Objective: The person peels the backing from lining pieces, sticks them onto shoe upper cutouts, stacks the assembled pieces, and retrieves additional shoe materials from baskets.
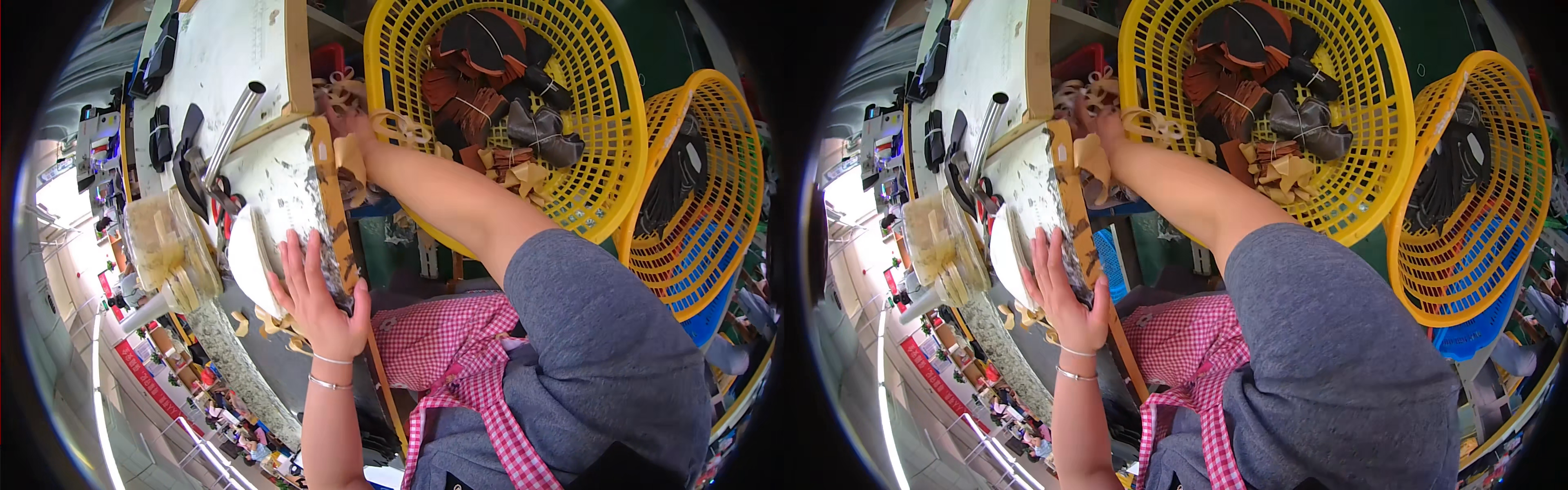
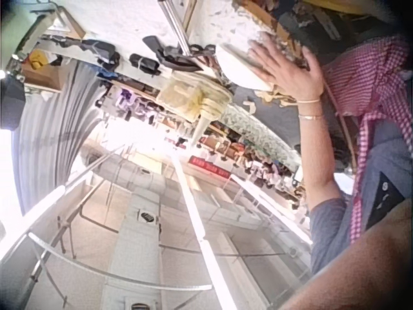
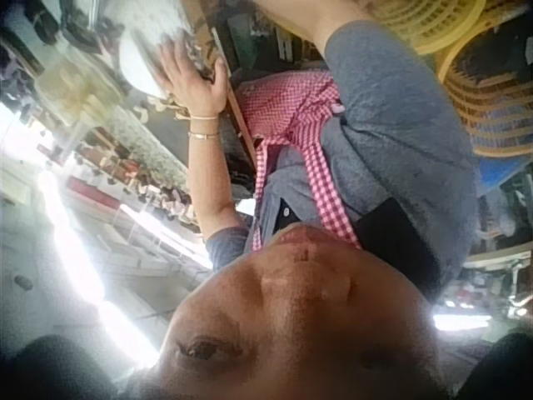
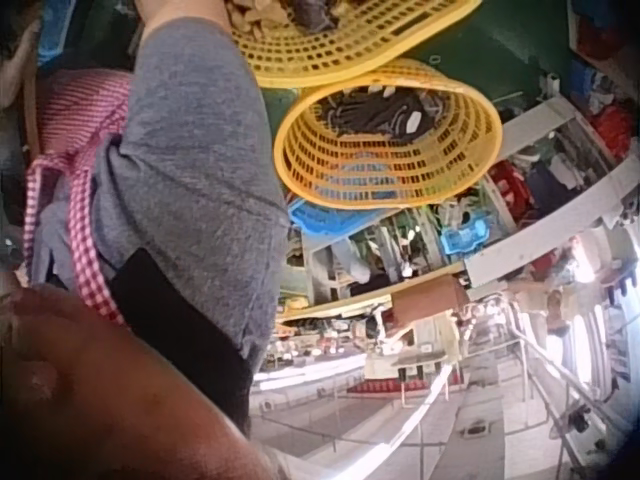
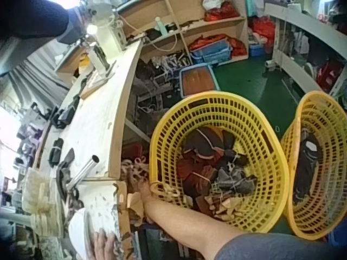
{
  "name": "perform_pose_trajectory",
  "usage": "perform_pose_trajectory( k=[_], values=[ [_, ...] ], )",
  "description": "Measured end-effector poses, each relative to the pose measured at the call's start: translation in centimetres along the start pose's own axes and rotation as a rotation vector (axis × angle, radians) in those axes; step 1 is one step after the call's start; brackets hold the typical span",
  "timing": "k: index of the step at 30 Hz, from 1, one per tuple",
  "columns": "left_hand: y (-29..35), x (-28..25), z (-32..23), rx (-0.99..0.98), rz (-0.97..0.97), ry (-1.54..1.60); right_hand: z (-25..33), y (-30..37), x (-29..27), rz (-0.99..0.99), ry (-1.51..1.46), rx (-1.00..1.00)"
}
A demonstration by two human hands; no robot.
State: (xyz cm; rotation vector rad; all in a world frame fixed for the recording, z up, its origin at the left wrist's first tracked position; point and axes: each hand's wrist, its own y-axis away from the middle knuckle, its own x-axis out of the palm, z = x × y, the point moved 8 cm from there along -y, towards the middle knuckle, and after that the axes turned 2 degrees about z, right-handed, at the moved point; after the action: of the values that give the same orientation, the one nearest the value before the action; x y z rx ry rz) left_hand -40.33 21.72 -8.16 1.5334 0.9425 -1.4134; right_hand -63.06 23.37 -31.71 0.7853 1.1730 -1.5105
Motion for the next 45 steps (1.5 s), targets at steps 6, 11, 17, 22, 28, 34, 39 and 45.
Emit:
perform_pose_trajectory(
  k=[6, 11, 17, 22, 28, 34, 39, 45],
  values=[
    [-0.5, 0.0, -0.5, 0.005, 0.016, 0.044, 5.4, -2.6, 5.3, 0.095, -0.502, 0.244],
    [0.0, -0.3, 0.4, -0.035, 0.02, 0.044, 7.0, -0.6, 2.2, -0.073, -0.684, 0.245],
    [-0.4, 0.0, 0.9, -0.045, 0.037, 0.123, 2.2, -1.1, 1.3, -0.196, -0.871, 0.287],
    [-0.5, -0.3, 0.9, -0.033, 0.04, 0.109, 1.2, 3.5, -3.7, -0.331, -0.964, 0.357],
    [-0.6, -0.2, 0.7, -0.017, 0.041, 0.092, -0.7, 7.9, -4.5, -0.417, -1.07, 0.517],
    [-0.9, -0.2, 0.2, 0.004, 0.014, 0.092, -2.4, 15.9, 6.5, -0.134, -1.228, 1.411],
    [-0.6, -0.4, 0.4, -0.007, 0.021, 0.078, 1.2, 12.0, 9.6, -0.514, -1.971, 1.749],
    [-0.3, -0.2, 0.6, -0.019, 0.031, 0.097, 0.0, 8.8, 12.5, -0.834, -2.177, 1.784]
  ],
)
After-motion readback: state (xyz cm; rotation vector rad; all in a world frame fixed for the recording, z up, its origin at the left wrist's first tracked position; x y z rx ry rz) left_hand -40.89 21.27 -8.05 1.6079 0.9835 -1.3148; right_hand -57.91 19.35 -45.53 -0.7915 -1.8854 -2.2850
